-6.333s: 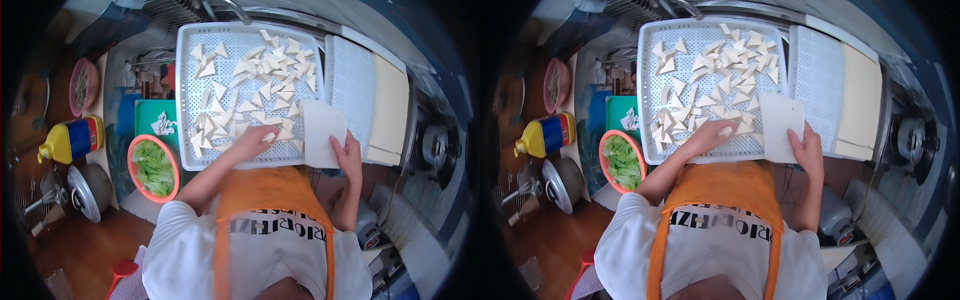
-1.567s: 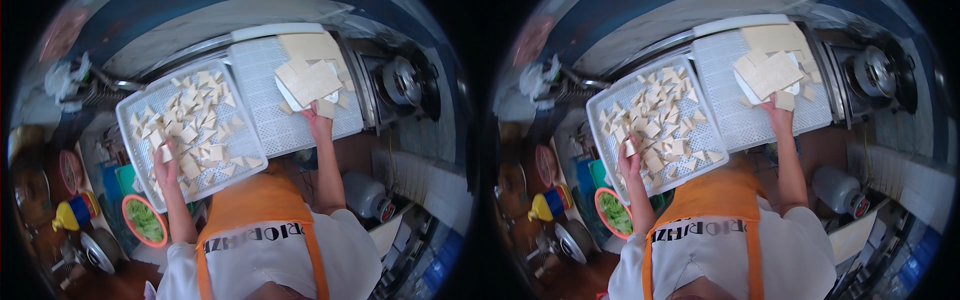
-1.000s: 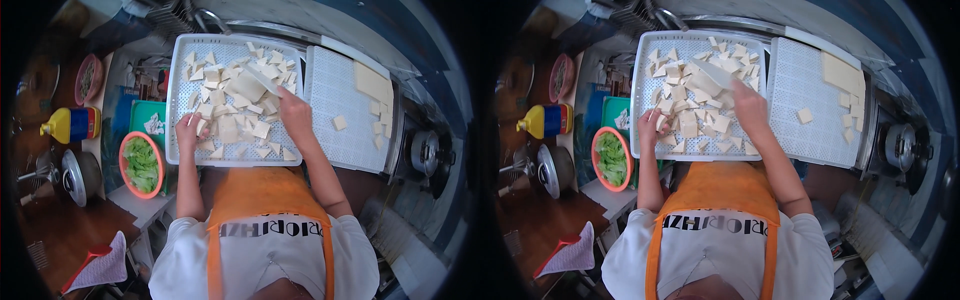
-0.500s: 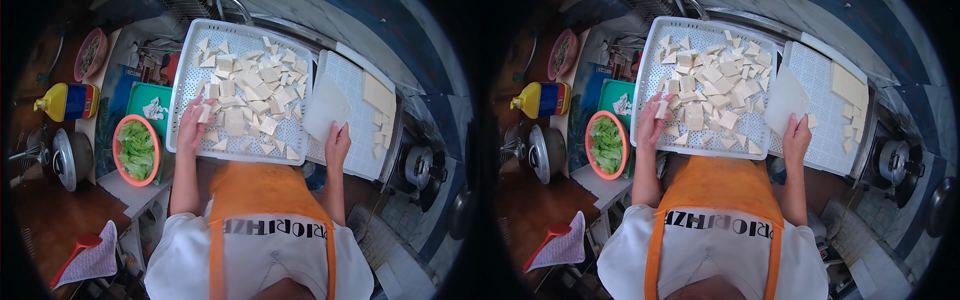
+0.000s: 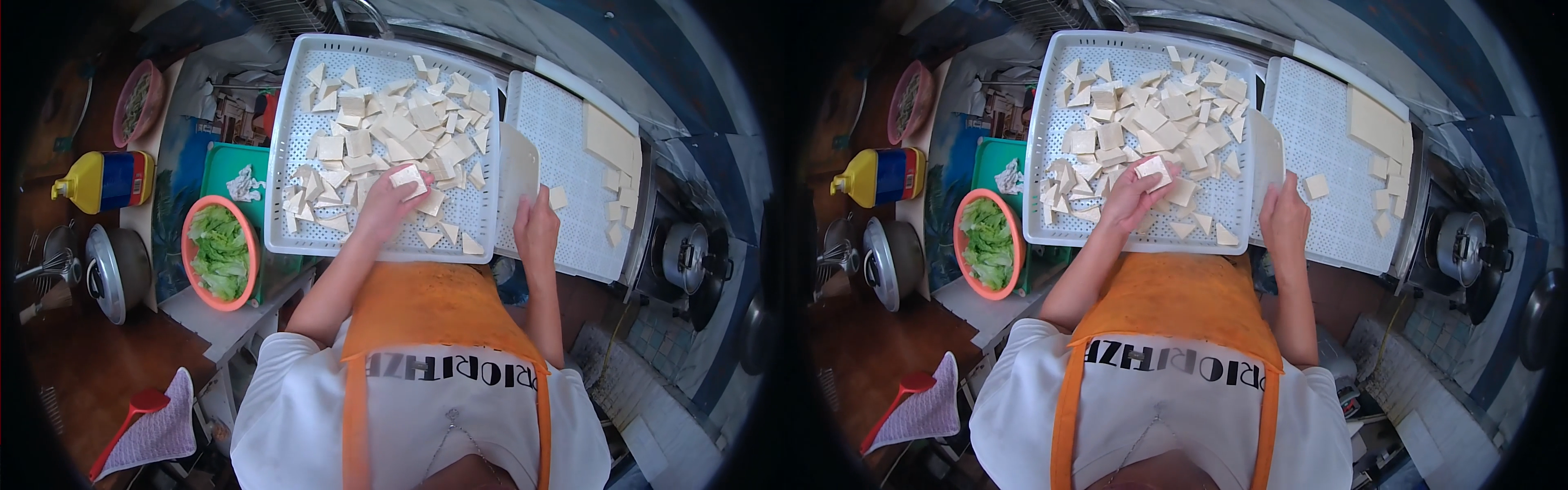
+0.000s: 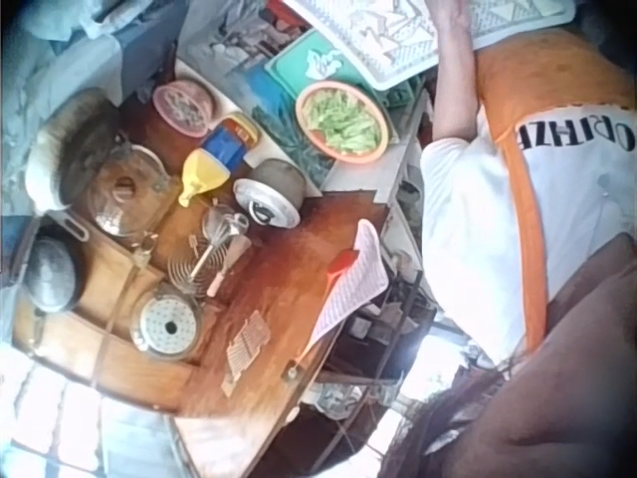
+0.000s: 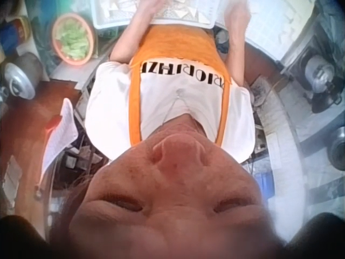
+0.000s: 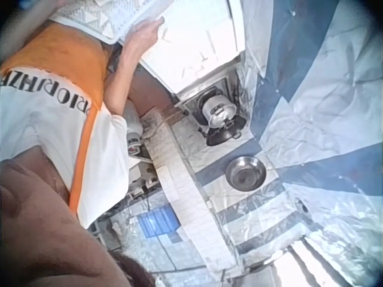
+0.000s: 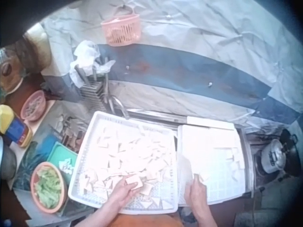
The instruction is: The person cuts slices of tofu into triangular pieces using a white plastic scraper and places them onto a white plastic tray. After filling one tray, the person takes a new large block of tofu, cuts it into slices, and continues cutting those slices into triangular pieces.
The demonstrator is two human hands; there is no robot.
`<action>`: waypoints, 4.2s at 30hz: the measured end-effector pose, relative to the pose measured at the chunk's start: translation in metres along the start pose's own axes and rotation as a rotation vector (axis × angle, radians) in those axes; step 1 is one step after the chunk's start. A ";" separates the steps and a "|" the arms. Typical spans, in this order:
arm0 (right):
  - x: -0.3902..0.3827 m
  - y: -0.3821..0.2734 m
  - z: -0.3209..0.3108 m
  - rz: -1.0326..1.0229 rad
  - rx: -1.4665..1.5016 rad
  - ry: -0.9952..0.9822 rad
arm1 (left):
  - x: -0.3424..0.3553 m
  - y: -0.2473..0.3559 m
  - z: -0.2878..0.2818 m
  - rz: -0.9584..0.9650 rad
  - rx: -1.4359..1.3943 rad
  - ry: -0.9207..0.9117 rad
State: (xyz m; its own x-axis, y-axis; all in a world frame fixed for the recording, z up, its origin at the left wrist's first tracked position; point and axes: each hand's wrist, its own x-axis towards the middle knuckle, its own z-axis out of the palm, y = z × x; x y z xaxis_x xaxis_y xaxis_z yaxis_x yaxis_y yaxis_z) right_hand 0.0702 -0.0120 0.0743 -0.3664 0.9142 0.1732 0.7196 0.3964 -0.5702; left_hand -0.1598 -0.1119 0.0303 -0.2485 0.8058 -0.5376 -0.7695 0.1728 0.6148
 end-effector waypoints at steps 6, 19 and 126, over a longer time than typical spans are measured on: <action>-0.015 -0.048 -0.006 -0.067 0.183 -0.113 | 0.007 -0.017 -0.008 0.001 0.129 0.077; -0.032 -0.070 -0.004 -0.291 0.027 -0.262 | 0.008 -0.027 0.004 -0.059 0.101 -0.021; -0.020 -0.070 -0.004 -0.225 0.032 -0.106 | 0.023 -0.022 0.011 -0.038 0.063 0.060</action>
State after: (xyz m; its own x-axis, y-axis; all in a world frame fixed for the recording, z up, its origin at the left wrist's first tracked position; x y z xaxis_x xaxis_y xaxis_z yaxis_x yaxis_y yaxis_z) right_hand 0.0297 -0.0577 0.1143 -0.5763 0.7888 0.2139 0.5944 0.5842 -0.5526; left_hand -0.1424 -0.0907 0.0111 -0.2566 0.7627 -0.5936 -0.7411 0.2390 0.6274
